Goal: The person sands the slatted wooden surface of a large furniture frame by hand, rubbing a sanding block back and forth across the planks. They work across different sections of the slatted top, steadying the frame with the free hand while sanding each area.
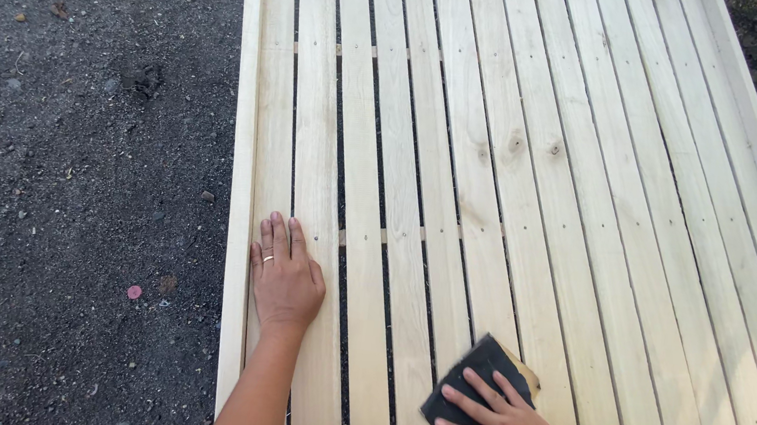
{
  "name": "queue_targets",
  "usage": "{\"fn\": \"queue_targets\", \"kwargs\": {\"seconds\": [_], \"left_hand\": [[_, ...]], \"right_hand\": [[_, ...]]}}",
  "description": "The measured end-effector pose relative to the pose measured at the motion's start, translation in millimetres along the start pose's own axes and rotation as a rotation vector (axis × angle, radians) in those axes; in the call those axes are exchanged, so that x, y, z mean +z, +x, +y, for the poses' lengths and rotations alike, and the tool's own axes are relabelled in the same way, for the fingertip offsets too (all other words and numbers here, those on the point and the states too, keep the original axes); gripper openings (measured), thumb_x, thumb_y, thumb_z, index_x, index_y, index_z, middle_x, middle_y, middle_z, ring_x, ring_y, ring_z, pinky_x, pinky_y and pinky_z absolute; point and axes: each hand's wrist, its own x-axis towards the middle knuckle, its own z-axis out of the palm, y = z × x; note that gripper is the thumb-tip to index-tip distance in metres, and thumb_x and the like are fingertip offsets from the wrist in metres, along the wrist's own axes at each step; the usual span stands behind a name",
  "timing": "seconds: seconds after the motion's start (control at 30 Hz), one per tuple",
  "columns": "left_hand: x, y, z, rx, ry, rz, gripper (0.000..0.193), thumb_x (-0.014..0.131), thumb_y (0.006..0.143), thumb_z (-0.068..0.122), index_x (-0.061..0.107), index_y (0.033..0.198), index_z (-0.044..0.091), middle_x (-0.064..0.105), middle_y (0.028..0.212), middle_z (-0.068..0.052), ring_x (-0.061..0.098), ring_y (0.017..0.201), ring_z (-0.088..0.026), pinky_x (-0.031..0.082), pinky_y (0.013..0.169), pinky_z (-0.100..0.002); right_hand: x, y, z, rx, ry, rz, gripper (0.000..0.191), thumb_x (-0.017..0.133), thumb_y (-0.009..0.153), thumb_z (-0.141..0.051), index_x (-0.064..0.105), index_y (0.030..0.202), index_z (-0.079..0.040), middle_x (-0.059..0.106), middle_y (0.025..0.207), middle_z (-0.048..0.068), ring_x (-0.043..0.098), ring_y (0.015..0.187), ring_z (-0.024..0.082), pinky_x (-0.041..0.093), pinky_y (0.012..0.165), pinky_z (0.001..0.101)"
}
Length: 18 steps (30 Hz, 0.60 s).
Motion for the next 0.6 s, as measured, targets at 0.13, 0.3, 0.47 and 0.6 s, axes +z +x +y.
{"fn": "queue_targets", "kwargs": {"seconds": [0.13,0.3,0.47,0.6], "left_hand": [[0,-5,0,0.012,0.037,0.011,0.065,0.050,0.091,0.025,0.045,0.152,0.000,0.036,0.162,-0.022,0.032,0.152,-0.035,0.026,0.122,-0.051],[-5,-8,-2,0.014,0.050,0.022,0.064,0.048,0.093,0.025,0.045,0.152,0.001,0.036,0.162,-0.023,0.032,0.154,-0.033,0.026,0.122,-0.050],[-4,-2,-7,0.019,0.008,0.046,0.068,0.050,0.088,0.027,0.046,0.151,0.002,0.037,0.161,-0.023,0.033,0.152,-0.034,0.026,0.123,-0.048],[-2,-4,-12,0.035,-0.016,0.051,0.068,0.051,0.089,0.027,0.046,0.152,0.003,0.037,0.161,-0.023,0.033,0.153,-0.034,0.026,0.124,-0.047]], "right_hand": [[1,9,37,0.081,-0.047,0.005,0.059,0.046,0.100,-0.045,0.039,0.158,-0.052,0.015,0.175,-0.005,0.002,0.157,0.031,0.001,0.124,0.0583],[-116,118,113,0.271,-0.082,0.694,0.058,0.045,0.098,-0.050,0.035,0.155,-0.048,0.015,0.171,-0.007,0.009,0.157,0.030,0.006,0.125,0.0547],[-207,194,152,0.513,0.056,0.876,0.055,0.038,0.104,-0.049,0.025,0.158,-0.049,0.008,0.172,-0.003,0.003,0.157,0.032,0.003,0.124,0.0577],[-142,171,122,0.422,-0.043,0.833,0.058,0.041,0.102,-0.045,0.027,0.158,-0.047,0.010,0.172,-0.002,0.004,0.158,0.033,0.004,0.124,0.0577]]}}
